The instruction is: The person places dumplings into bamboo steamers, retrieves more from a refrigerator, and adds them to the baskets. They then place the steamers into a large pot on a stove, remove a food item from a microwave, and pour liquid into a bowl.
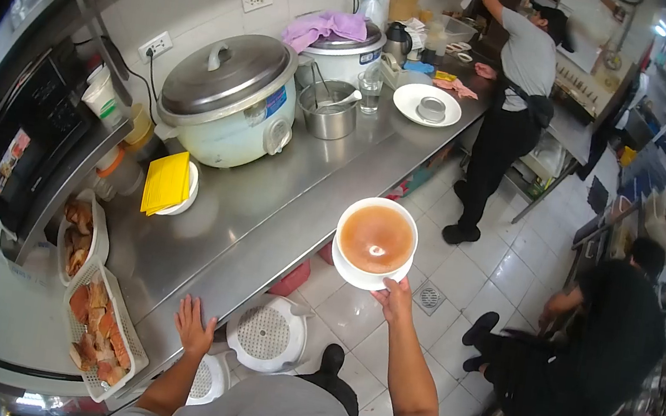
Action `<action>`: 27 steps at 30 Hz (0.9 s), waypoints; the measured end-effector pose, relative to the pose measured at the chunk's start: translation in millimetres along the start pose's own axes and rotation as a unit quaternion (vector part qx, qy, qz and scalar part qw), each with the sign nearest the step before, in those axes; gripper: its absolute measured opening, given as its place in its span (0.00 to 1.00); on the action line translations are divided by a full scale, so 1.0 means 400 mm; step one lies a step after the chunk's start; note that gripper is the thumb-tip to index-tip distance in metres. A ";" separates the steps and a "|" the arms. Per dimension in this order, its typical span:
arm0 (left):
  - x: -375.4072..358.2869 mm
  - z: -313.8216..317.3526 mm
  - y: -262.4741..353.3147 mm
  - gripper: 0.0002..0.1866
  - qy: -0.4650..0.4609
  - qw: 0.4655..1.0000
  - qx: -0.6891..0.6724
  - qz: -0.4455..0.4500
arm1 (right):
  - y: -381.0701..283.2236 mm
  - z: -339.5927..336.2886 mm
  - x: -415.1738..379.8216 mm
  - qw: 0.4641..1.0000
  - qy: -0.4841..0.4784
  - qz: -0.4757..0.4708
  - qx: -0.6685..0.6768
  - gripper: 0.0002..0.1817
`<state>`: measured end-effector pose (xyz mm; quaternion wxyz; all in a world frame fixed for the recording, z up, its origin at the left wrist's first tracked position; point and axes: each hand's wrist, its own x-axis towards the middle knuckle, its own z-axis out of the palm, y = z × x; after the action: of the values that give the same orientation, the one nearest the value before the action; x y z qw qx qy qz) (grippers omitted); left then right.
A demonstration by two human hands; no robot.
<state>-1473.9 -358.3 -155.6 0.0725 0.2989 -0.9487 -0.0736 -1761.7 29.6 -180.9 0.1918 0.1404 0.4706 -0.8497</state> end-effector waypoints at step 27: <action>0.022 -0.008 0.048 0.39 -0.012 0.999 0.041 -0.023 | -0.242 0.093 0.644 0.998 0.027 -0.032 0.035 0.21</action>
<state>-1491.2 -348.4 -148.0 0.0475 0.3229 -0.9444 -0.0397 -2036.6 -5.5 -197.5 0.1462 0.1549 0.4496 -0.8675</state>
